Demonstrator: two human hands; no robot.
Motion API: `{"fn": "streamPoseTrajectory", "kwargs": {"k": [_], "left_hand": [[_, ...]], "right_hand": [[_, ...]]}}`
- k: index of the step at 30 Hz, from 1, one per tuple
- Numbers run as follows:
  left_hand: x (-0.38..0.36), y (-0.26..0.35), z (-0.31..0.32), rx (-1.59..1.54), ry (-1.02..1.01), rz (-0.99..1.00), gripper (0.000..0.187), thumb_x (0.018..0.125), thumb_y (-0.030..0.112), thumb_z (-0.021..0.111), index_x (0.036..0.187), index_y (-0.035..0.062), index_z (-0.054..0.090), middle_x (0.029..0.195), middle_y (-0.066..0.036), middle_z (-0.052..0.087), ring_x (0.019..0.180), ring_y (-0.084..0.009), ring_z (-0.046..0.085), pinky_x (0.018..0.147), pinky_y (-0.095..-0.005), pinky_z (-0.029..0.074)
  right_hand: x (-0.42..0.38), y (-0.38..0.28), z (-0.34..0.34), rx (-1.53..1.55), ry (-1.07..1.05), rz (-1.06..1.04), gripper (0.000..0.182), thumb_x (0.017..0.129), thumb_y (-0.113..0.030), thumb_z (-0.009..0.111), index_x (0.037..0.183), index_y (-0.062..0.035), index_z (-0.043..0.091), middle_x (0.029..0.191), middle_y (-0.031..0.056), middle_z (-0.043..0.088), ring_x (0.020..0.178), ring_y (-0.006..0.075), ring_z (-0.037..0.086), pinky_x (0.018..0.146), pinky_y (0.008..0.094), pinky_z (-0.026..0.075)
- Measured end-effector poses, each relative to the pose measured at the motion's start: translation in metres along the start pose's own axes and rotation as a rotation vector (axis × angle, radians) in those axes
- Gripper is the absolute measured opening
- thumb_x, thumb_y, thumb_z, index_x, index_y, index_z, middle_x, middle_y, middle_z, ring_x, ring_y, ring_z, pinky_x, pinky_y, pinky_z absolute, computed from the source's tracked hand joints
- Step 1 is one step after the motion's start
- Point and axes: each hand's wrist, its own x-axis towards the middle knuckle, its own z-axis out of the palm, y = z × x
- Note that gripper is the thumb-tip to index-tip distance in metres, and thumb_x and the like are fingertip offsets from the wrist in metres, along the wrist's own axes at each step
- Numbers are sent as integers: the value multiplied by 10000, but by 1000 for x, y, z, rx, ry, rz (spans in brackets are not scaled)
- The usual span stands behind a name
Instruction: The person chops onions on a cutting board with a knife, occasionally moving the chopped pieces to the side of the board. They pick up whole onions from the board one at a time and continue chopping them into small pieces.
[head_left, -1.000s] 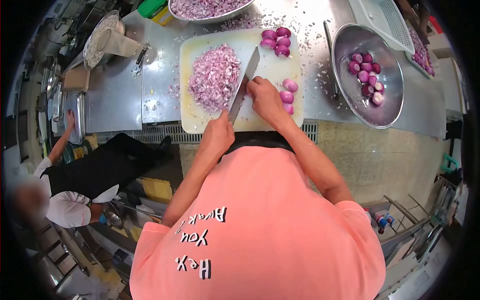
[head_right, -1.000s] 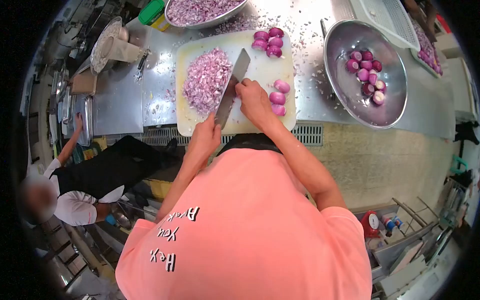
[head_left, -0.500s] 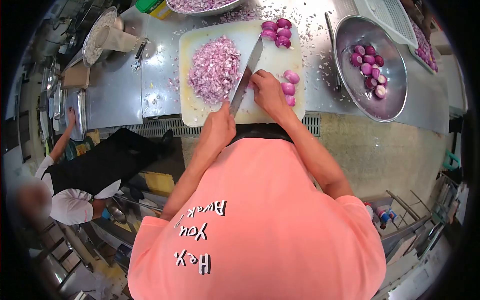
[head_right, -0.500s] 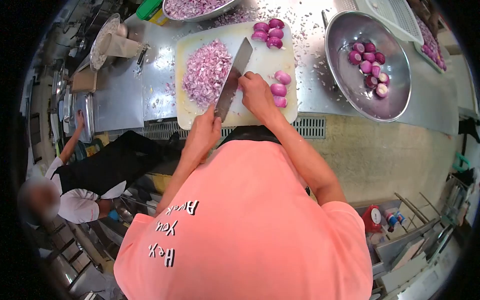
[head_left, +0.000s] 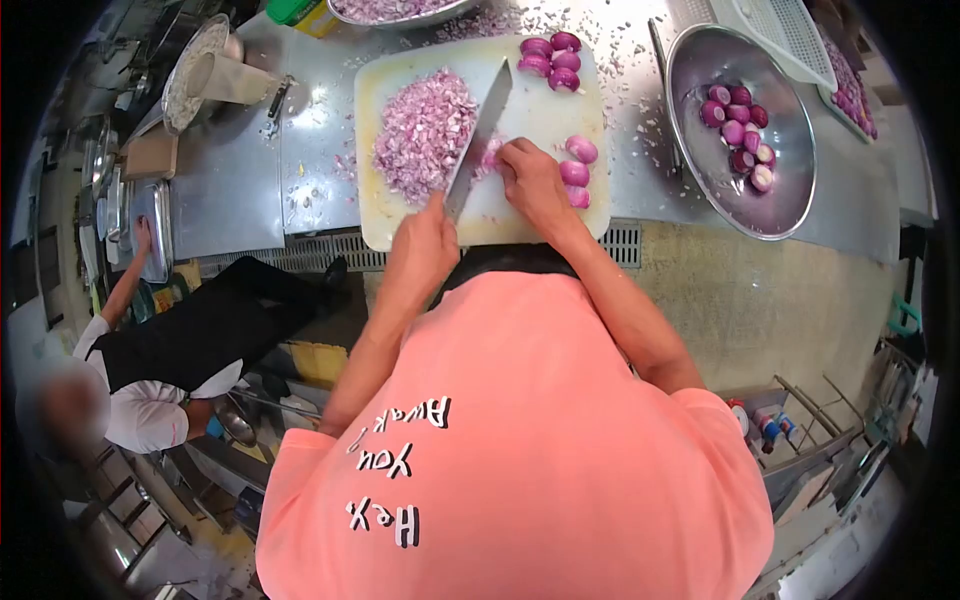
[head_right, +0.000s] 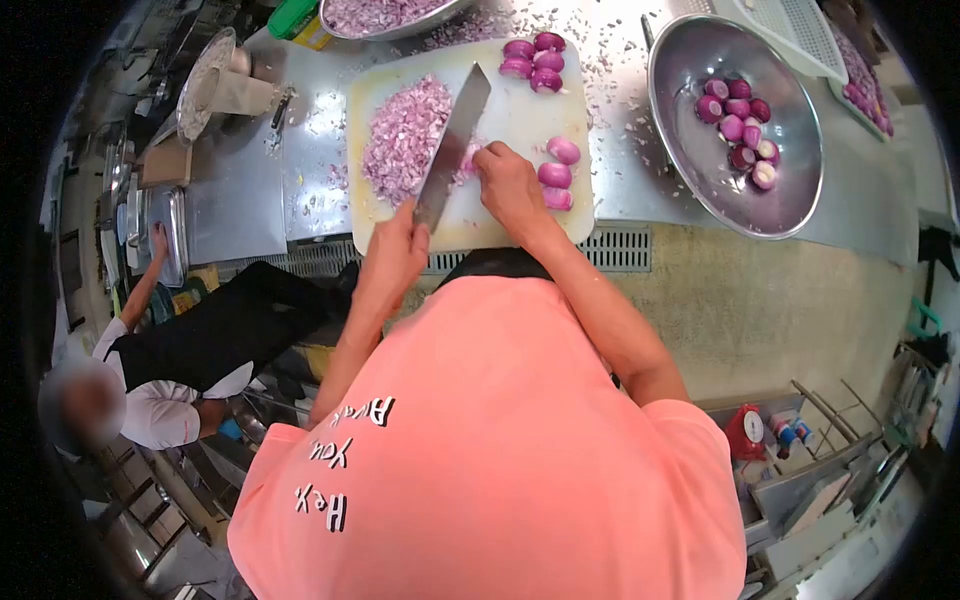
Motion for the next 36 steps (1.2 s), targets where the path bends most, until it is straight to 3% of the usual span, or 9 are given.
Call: {"fn": "streamPoseTrajectory", "kwargs": {"k": [5,6,9,15,22,26,28,31,36], "left_hand": [[19,-17,23,39,12,90,268,890,80,545,1144,-4,551,721,-297,593,723,-495,600,638,-525,451],[13,0,6,22,0,95,261,855,37,547,1096,-64,553,698,-319,599,712,-491,622,638,-560,478],[1,2,7,12,33,69,205,849,24,548,1033,-64,565,699,-315,599,715,-484,623,635,-556,477],[5,6,4,34,-51,27,304,847,24,536,1133,-78,557,708,-316,605,719,-484,625,647,-544,483],[11,3,0,-20,-68,-38,315,882,74,544,1187,-2,546,754,-299,608,739,-481,618,656,-514,471],[6,-16,18,33,74,-12,305,886,75,548,1177,-16,547,733,-282,605,709,-461,622,630,-494,468],[16,-19,18,11,59,92,314,890,82,550,1176,-47,538,724,-289,601,701,-455,628,622,-490,471],[6,-5,7,-31,17,-21,288,891,76,546,1141,-68,536,738,-313,597,725,-480,619,634,-503,473],[26,-23,34,37,30,65,291,887,81,561,1147,-50,538,733,-295,601,731,-475,621,630,-496,470]], "right_hand": [[7,-1,-1,8,-33,10,131,780,52,598,884,19,671,894,185,620,837,404,625,744,452,508],[6,1,-1,17,-12,-16,119,777,57,596,867,22,666,883,189,616,824,408,622,737,452,509],[11,0,-1,44,4,-30,105,772,62,597,844,25,664,871,193,611,808,412,618,730,451,509],[9,3,-1,46,-13,-16,114,766,59,602,847,20,672,864,190,613,801,400,620,731,449,510],[10,7,3,38,-3,-82,133,768,58,594,846,-3,683,864,166,627,826,387,624,754,444,514],[11,4,2,-26,24,-128,121,775,53,583,848,-2,663,860,153,627,831,387,622,751,455,509],[12,2,3,-105,-66,-79,106,781,50,567,852,7,634,845,175,615,817,407,615,731,480,497],[11,-2,5,-86,-100,2,89,782,43,564,850,15,614,829,207,599,797,430,607,708,496,489],[9,-4,2,-43,-97,16,107,777,41,559,864,26,621,832,242,601,780,451,609,701,500,494]]}}
